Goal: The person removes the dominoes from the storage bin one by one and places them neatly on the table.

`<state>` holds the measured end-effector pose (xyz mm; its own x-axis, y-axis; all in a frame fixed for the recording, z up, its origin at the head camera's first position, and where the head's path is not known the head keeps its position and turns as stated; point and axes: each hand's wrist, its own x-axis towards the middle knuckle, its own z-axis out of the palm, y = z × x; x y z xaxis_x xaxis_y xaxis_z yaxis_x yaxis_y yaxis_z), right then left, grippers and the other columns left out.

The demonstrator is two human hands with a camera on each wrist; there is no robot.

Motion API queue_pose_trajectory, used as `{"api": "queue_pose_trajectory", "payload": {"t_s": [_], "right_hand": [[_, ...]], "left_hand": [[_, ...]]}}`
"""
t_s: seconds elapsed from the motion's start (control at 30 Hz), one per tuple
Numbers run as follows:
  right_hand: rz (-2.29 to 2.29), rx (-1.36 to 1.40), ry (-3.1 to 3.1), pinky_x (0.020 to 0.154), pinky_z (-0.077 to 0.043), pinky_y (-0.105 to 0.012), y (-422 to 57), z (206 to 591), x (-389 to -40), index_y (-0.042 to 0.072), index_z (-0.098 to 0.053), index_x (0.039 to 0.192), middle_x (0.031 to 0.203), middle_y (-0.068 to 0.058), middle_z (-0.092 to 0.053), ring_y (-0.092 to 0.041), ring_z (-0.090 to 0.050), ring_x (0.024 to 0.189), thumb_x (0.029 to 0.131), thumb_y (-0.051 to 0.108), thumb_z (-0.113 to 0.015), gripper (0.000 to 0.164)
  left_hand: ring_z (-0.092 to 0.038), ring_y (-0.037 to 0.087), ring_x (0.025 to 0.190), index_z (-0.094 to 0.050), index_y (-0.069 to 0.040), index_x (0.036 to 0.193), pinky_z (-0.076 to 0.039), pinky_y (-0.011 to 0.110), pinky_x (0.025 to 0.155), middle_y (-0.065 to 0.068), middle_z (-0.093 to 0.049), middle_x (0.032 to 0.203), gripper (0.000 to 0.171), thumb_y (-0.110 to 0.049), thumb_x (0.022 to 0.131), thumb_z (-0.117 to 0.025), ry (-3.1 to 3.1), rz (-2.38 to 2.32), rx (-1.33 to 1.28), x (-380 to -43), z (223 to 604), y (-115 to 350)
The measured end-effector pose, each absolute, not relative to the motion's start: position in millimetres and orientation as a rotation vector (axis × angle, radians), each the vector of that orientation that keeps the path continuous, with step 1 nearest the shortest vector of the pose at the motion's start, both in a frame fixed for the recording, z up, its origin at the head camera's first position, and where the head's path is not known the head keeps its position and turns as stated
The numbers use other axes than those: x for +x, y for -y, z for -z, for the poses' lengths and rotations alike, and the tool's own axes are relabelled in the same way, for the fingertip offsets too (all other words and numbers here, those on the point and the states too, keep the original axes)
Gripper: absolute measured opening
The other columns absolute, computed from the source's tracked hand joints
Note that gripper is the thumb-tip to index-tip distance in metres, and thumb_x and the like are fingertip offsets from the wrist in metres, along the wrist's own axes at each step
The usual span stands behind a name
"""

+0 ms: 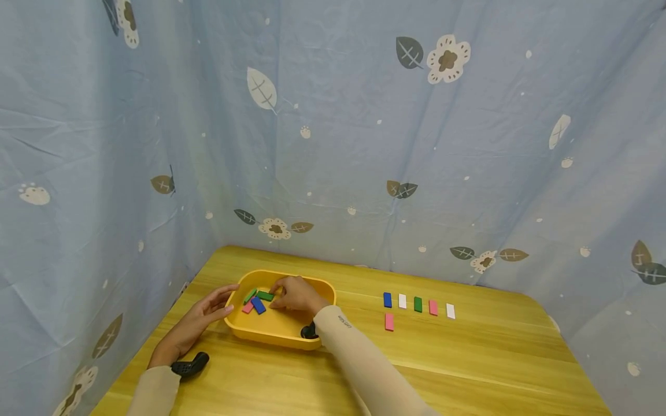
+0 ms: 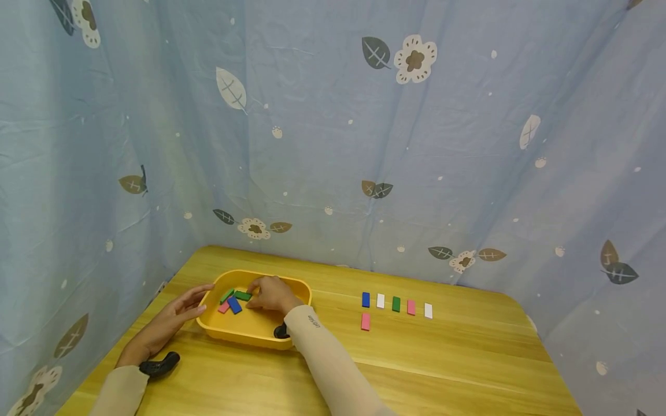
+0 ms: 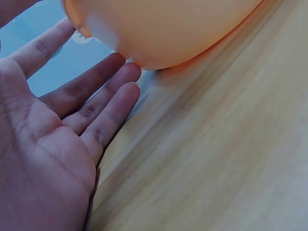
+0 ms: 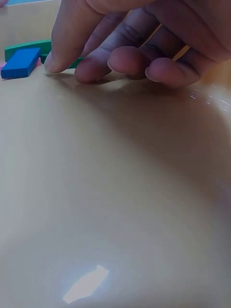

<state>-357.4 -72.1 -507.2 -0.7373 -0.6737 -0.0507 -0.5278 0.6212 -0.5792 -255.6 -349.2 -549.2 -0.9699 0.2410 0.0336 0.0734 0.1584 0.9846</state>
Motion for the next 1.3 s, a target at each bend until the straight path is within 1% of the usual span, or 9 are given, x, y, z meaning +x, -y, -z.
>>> {"api": "queue_pose_trajectory", "payload": {"t_s": [0.13,0.27,0.4,0.5,0.57,0.97,1.1,1.2,1.3], "right_hand": [[0.832,-0.957,-2.571,0.061,-0.049,-0.020,70.9,504.8,-354.0,0.015,-0.077,0.098,0.076,0.012,-0.066,-0.007,-0.062,0.059,0.090,0.027,-0.083,0.016],[0.832,-0.962,-2.573,0.063,-0.048,-0.020,71.8,504.2,-353.0,0.015,-0.076,0.112,0.074,0.010,-0.065,-0.008,-0.061,0.061,0.089,0.028,-0.084,0.028],[0.829,-0.984,-2.539,0.060,-0.048,-0.021,74.8,504.4,-353.1,0.015,-0.068,0.135,0.072,0.005,-0.065,-0.009,-0.060,0.061,0.090,0.026,-0.083,0.049],[0.809,-0.987,-2.520,0.057,-0.047,-0.021,76.8,505.1,-353.9,0.016,-0.066,0.139,0.072,0.004,-0.064,-0.009,-0.059,0.060,0.091,0.026,-0.082,0.052],[0.794,-0.976,-2.524,0.056,-0.046,-0.021,77.6,505.8,-354.6,0.016,-0.067,0.137,0.072,0.004,-0.063,-0.009,-0.058,0.059,0.091,0.027,-0.082,0.049],[0.814,-0.965,-2.536,0.055,-0.045,-0.022,76.3,507.0,-355.6,0.011,-0.071,0.124,0.071,0.003,-0.061,-0.010,-0.057,0.058,0.088,0.027,-0.085,0.041],[0.837,-0.972,-2.517,0.068,-0.051,-0.025,70.2,501.6,-355.1,0.008,-0.071,0.122,0.073,0.003,-0.064,-0.010,-0.059,0.060,0.087,0.025,-0.085,0.041],[0.831,-0.974,-2.517,0.078,-0.053,-0.027,63.0,495.9,-356.1,0.007,-0.071,0.123,0.076,0.006,-0.066,-0.008,-0.061,0.066,0.087,0.024,-0.086,0.043],[0.799,-0.997,-2.533,0.082,-0.051,-0.024,56.1,489.2,-358.5,0.010,-0.072,0.125,0.080,0.010,-0.069,-0.005,-0.061,0.071,0.087,0.026,-0.085,0.044]], "left_hand": [[-0.042,0.002,0.133,-0.038,-0.023,0.160,-0.039,0.013,0.098,0.012,-0.032,0.163,0.056,-0.025,0.107,-0.059,-2.293,-1.929,0.314,-254.9,548.8,349.7],[-0.035,0.020,0.144,-0.038,-0.023,0.159,-0.039,0.014,0.100,0.010,-0.031,0.163,0.056,-0.025,0.107,-0.058,-2.305,-1.925,0.306,-255.3,548.6,348.8],[-0.024,0.036,0.150,-0.038,-0.022,0.160,-0.035,0.038,0.115,0.010,-0.028,0.164,0.057,-0.027,0.107,-0.059,-2.300,-1.925,0.293,-255.7,549.0,347.7],[-0.020,0.040,0.151,-0.037,-0.021,0.160,-0.024,0.060,0.117,0.011,-0.026,0.165,0.058,-0.027,0.107,-0.059,-2.283,-1.933,0.293,-255.9,549.6,347.0],[-0.019,0.040,0.152,-0.037,-0.021,0.160,-0.019,0.065,0.117,0.011,-0.026,0.165,0.058,-0.027,0.106,-0.059,-2.275,-1.939,0.296,-256.1,550.0,346.9],[-0.021,0.039,0.152,-0.038,-0.023,0.159,-0.021,0.061,0.117,0.009,-0.026,0.166,0.057,-0.026,0.106,-0.059,-2.294,-1.932,0.303,-255.7,551.0,349.4],[-0.021,0.038,0.152,-0.038,-0.024,0.160,-0.033,0.038,0.114,0.008,-0.026,0.166,0.057,-0.026,0.107,-0.059,-2.305,-1.918,0.311,-255.2,549.5,349.5],[-0.021,0.038,0.151,-0.038,-0.024,0.160,-0.037,0.018,0.103,0.009,-0.026,0.166,0.057,-0.026,0.107,-0.059,-2.299,-1.920,0.324,-255.1,549.0,348.9],[-0.022,0.038,0.150,-0.038,-0.024,0.160,-0.037,0.012,0.097,0.010,-0.026,0.166,0.057,-0.026,0.107,-0.059,-2.294,-1.928,0.332,-254.8,549.0,349.1]]}}
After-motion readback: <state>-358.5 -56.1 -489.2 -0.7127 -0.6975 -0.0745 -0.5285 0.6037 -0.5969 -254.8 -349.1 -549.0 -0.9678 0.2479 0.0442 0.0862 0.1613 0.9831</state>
